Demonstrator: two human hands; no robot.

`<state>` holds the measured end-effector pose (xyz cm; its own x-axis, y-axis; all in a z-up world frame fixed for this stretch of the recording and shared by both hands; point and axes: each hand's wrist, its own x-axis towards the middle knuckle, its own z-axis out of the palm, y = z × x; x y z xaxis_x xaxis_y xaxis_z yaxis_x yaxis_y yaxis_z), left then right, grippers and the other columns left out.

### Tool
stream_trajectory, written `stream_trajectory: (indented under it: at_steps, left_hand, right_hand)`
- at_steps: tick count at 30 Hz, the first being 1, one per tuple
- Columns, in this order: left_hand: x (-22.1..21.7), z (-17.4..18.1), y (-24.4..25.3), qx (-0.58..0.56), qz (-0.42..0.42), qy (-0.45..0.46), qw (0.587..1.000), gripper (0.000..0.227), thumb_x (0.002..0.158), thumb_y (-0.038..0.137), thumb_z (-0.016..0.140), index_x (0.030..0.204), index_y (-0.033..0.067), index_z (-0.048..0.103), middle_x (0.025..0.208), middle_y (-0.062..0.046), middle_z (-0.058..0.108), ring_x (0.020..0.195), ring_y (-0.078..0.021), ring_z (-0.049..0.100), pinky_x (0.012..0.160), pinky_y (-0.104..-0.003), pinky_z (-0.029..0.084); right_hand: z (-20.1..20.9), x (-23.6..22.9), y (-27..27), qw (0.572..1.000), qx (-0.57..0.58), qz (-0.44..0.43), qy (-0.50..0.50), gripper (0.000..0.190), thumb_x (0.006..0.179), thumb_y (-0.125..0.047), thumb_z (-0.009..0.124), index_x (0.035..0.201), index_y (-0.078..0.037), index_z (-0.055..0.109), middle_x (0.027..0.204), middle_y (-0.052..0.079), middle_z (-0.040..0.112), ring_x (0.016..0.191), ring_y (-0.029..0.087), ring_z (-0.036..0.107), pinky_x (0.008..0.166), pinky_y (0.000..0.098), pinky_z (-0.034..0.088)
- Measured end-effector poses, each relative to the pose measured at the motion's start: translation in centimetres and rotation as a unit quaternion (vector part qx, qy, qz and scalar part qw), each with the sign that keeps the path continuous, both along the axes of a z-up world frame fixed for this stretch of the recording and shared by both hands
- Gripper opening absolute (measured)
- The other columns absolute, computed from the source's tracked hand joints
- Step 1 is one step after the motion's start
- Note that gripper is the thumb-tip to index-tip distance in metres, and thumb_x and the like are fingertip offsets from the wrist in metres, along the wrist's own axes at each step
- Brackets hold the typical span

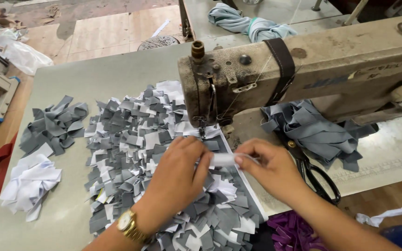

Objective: Sewing small fabric scraps onto a base material to create a textured mat using an industrial sewing machine

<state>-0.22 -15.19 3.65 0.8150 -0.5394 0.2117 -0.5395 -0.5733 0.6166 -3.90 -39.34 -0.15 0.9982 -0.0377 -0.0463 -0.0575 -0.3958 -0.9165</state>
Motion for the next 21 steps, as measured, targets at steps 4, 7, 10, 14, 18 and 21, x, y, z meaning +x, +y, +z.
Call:
stream_trajectory:
  at_steps: [4, 7, 10, 14, 18, 21]
  left_hand:
    - [3.7, -3.4, -0.2, 0.008, -0.038, -0.110, 0.993, 0.027, 0.108, 0.019, 0.056, 0.096, 0.0047, 0.075, 0.103, -0.018, 0.078, 0.105, -0.0396, 0.071, 0.095, -0.043, 0.050]
    - [3.9, -3.9, 1.1, 0.129, -0.040, -0.145, 0.980, 0.027, 0.107, 0.026, 0.058, 0.096, 0.0086, 0.075, 0.109, -0.014, 0.080, 0.118, -0.0360, 0.066, 0.099, -0.045, 0.044]
    - [3.7, -5.2, 2.3, 0.144, -0.050, -0.154, 0.976, 0.029, 0.108, 0.026, 0.056, 0.098, 0.0043, 0.073, 0.139, -0.014, 0.075, 0.125, -0.0348, 0.059, 0.107, -0.053, 0.039]
    - [3.5, -5.3, 2.9, 0.119, -0.045, -0.164, 0.978, 0.030, 0.109, 0.026, 0.056, 0.093, 0.0053, 0.070, 0.142, -0.018, 0.073, 0.126, -0.0364, 0.060, 0.107, -0.053, 0.040]
    - [4.4, -4.2, 3.1, 0.030, -0.004, -0.080, 0.996, 0.024, 0.107, 0.024, 0.058, 0.099, 0.0091, 0.075, 0.112, -0.008, 0.079, 0.105, -0.0289, 0.067, 0.101, -0.049, 0.043]
    - [5.2, -4.4, 3.1, 0.018, 0.027, -0.127, 0.991, 0.019, 0.103, 0.022, 0.065, 0.088, 0.0101, 0.067, 0.087, -0.005, 0.073, 0.090, -0.0292, 0.063, 0.090, -0.048, 0.045]
  right_hand:
    - [-1.5, 3.9, 0.4, 0.976, -0.038, 0.074, -0.200, 0.014, 0.091, -0.015, 0.084, 0.094, -0.002, 0.082, 0.105, 0.025, 0.082, 0.119, 0.050, 0.074, 0.102, 0.0572, 0.056]
    - [-2.2, 4.6, 1.7, 0.946, -0.177, 0.178, -0.207, 0.014, 0.083, -0.016, 0.083, 0.091, -0.005, 0.080, 0.120, 0.027, 0.079, 0.115, 0.055, 0.069, 0.096, 0.0585, 0.056]
    - [-2.7, 4.4, 2.7, 0.944, -0.267, 0.188, -0.050, 0.014, 0.099, -0.028, 0.071, 0.097, -0.015, 0.071, 0.163, 0.008, 0.056, 0.133, 0.044, 0.060, 0.113, 0.0610, 0.039]
    - [-3.2, 4.3, 3.3, 0.945, -0.249, 0.191, -0.087, 0.012, 0.100, -0.027, 0.069, 0.101, -0.015, 0.072, 0.142, 0.006, 0.067, 0.125, 0.037, 0.065, 0.115, 0.0604, 0.032]
    - [-2.9, 4.0, 3.9, 0.955, -0.157, 0.210, -0.142, 0.009, 0.100, -0.023, 0.069, 0.096, -0.016, 0.066, 0.138, 0.007, 0.066, 0.134, 0.029, 0.063, 0.117, 0.0541, 0.034]
    - [-2.7, 3.5, 4.1, 0.948, -0.106, 0.250, -0.165, 0.010, 0.103, -0.018, 0.067, 0.097, -0.014, 0.061, 0.147, 0.013, 0.062, 0.147, 0.031, 0.055, 0.123, 0.0523, 0.034]
